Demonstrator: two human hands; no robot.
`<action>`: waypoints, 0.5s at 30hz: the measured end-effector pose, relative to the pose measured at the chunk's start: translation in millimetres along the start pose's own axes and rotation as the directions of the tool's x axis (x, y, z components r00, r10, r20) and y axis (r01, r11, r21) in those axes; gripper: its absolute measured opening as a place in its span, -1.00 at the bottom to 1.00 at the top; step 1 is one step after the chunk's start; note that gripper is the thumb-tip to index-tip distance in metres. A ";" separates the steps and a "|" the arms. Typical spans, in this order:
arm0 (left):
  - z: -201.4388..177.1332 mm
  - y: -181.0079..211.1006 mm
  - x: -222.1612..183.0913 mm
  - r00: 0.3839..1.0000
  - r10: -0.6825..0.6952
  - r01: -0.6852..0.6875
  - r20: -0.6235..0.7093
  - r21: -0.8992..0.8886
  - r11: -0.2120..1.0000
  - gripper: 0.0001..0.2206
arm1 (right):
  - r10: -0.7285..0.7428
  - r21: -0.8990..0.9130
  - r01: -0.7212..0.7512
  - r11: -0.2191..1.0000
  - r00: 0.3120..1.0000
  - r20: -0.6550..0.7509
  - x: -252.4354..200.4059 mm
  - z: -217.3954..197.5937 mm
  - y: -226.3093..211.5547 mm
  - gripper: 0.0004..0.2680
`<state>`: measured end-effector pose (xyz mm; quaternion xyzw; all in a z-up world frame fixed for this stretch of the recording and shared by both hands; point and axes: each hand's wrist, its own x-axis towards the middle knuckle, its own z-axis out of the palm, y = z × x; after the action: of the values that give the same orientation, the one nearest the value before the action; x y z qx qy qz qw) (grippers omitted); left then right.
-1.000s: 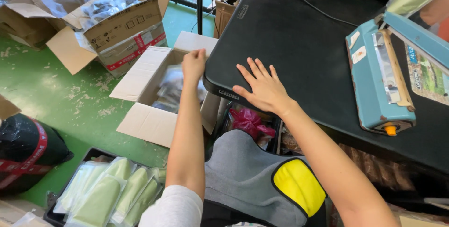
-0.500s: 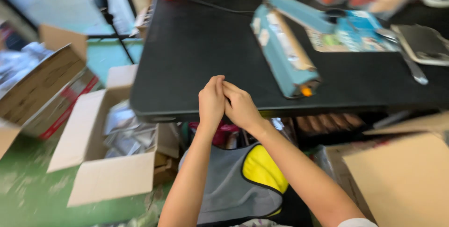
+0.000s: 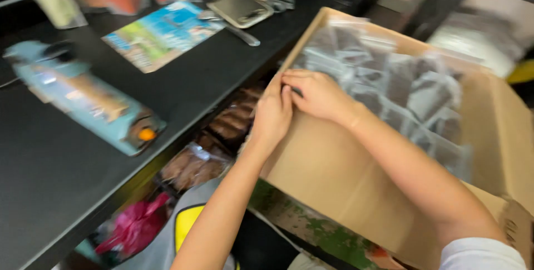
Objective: The person seals small plastic bags containing dark material using a heat sealer and then places the sealed bags into a larger cardboard box.
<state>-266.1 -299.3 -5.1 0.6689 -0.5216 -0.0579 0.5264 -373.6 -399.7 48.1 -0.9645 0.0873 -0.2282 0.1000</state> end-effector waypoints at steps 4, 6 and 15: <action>89.1 -11.0 20.2 0.982 0.119 -0.179 0.144 0.551 0.815 -0.54 | 0.252 -0.081 -0.248 0.965 0.966 0.049 -60.5 -18.0 110.1 -0.73; 105.0 3.2 41.0 0.935 -0.165 -0.090 0.314 0.659 0.747 -0.62 | 0.546 -0.214 -0.504 0.837 0.793 0.270 -85.4 -14.6 161.6 -0.51; 176.6 -53.2 112.7 0.817 -0.493 0.174 0.299 0.688 0.704 -0.69 | 0.735 -0.122 -0.747 0.653 0.587 0.339 -94.7 -19.0 203.5 -0.57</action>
<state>-292.2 -503.7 -70.2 0.8572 -0.4849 -0.1340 0.1100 -490.6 -578.7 -22.6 -0.8628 0.4570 0.0132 0.2160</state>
